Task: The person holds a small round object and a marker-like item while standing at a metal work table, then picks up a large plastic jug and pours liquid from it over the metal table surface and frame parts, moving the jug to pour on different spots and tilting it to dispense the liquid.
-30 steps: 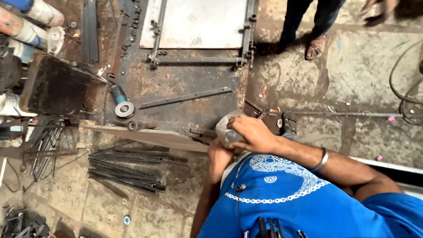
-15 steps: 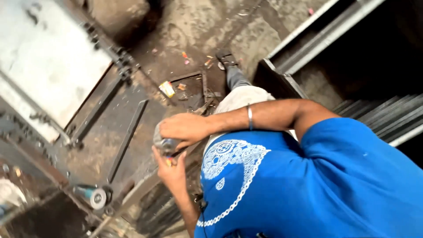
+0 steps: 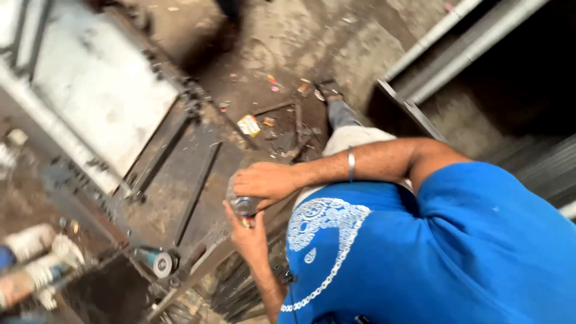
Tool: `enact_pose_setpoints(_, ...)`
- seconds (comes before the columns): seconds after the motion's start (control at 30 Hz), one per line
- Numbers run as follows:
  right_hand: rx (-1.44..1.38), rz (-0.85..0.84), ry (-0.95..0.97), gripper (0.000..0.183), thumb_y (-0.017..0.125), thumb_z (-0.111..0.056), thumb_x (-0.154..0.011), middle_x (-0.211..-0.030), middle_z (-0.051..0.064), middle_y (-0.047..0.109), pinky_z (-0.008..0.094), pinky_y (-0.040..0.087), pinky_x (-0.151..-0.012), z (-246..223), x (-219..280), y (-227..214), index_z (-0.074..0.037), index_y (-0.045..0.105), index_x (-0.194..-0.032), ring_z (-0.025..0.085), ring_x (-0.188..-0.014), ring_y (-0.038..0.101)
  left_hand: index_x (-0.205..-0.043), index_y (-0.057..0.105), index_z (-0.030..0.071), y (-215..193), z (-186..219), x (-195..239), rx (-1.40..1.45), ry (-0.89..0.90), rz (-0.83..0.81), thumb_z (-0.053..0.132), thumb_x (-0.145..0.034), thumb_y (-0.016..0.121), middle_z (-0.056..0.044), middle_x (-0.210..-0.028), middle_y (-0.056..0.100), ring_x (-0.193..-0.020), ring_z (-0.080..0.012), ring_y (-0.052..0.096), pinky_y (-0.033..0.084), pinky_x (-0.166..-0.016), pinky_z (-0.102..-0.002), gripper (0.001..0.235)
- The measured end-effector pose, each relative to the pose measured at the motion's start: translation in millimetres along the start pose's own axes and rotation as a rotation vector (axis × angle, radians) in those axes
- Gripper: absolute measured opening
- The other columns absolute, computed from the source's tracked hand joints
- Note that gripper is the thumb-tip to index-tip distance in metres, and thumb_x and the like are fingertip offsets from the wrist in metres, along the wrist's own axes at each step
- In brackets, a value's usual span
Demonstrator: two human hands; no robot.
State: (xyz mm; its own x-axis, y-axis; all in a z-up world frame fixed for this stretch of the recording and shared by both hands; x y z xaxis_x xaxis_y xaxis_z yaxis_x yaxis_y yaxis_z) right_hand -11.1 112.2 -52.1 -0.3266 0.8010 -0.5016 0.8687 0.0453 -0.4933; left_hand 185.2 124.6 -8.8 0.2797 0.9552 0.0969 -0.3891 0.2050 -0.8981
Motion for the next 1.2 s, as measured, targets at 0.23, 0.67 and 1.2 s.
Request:
enact_pose_setpoints(0.23,0.021,-0.152,-0.075,0.062,0.084,-0.034,-0.071,-0.125,0.018,0.057,0.049,0.049,-0.091,-6.6,-17.9,-14.3,-0.006,0.054,-0.117,0.039,-0.121,0.055,-0.16,0.03,0.02,18.4,6.3,11.8,0.128,-0.237,0.035,0.026,-0.08,0.082,-0.02,-0.077,0.071,-0.07,-0.0382,0.071,0.053,-0.063,-0.049,0.096)
enact_pose_setpoints(0.67,0.009,-0.23,-0.118,0.058,0.086,-0.031,-0.071,-0.119,0.018,0.059,0.049,0.049,-0.093,-6.9,-28.7,-22.9,-0.004,0.054,-0.11,0.041,-0.115,0.058,-0.155,0.035,0.014,29.5,6.8,10.9,0.288,-0.152,0.157,0.042,-0.072,0.088,-0.02,-0.09,0.075,-0.074,-0.0372,0.074,0.056,-0.065,-0.047,0.103)
enact_pose_setpoints(1.2,0.019,-0.255,-0.038,0.061,0.087,-0.033,-0.071,-0.122,0.017,0.06,0.048,0.048,-0.097,0.9,-24.0,-33.4,-0.002,0.058,-0.115,0.04,-0.119,0.057,-0.156,0.039,0.01,40.6,12.2,0.6,0.337,-0.006,0.223,0.06,-0.081,0.077,-0.023,-0.098,0.076,-0.087,-0.0402,0.076,0.058,-0.069,-0.048,0.097)
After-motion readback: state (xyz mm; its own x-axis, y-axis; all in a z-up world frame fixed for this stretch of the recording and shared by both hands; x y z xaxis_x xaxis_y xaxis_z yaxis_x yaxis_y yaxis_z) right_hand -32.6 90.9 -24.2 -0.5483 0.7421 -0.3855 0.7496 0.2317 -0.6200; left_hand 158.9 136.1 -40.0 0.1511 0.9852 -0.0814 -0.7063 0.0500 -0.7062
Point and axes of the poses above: each hand's wrist, its own x-axis away from the middle knuckle, its own y-axis out of the palm, z = x × y, the point moved 3 cm from there along -x, towards the middle knuckle
